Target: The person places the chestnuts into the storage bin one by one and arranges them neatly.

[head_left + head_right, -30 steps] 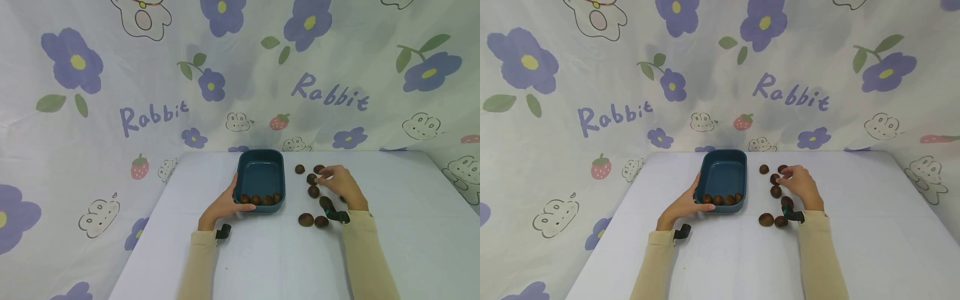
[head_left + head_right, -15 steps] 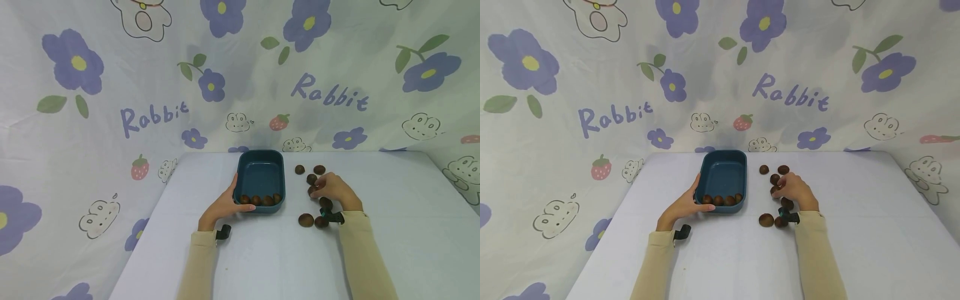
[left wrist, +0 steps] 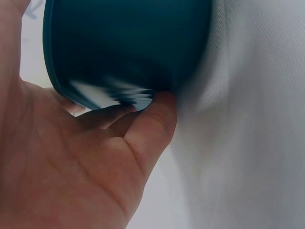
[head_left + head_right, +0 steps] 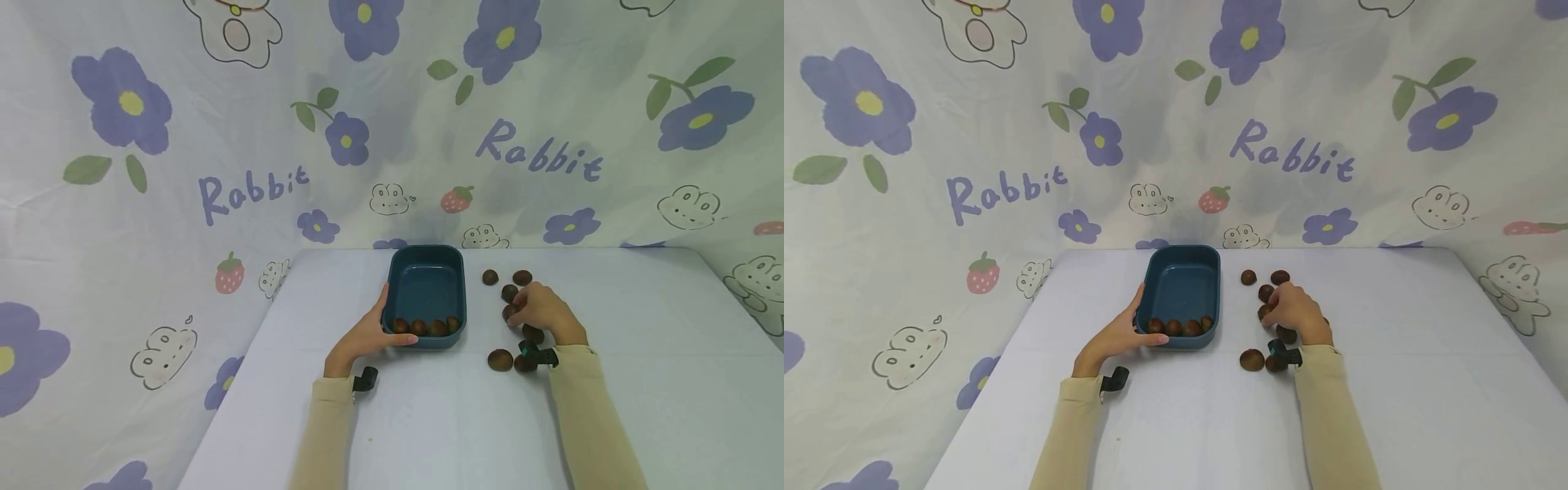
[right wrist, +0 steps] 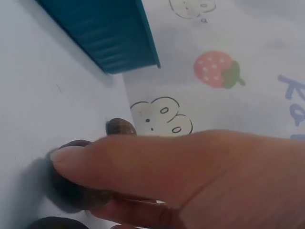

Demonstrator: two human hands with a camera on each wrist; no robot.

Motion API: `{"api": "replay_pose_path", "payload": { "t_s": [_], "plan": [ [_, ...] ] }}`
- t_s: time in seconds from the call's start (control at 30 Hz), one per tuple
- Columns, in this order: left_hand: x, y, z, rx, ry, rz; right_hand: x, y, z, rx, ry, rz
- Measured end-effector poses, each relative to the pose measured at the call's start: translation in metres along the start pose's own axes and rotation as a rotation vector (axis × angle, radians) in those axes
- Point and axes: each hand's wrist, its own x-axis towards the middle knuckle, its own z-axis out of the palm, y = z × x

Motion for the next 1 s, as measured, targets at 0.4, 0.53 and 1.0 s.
{"api": "replay_pose_path", "payload": {
  "t_s": [0.4,0.53,1.0],
  "plan": [
    [0.000,0.002,-0.001,-0.004,-0.004,0.003,-0.006,-0.015,-0.008,0.130,0.050,-0.100],
    [-0.001,0.001,-0.001,-0.002,-0.003,0.006,-0.008,-0.021,-0.008,0.159,0.059,-0.110],
    [-0.002,0.001,0.000,0.002,-0.002,-0.008,-0.010,-0.048,-0.001,0.300,0.157,-0.273]
  ]
}}
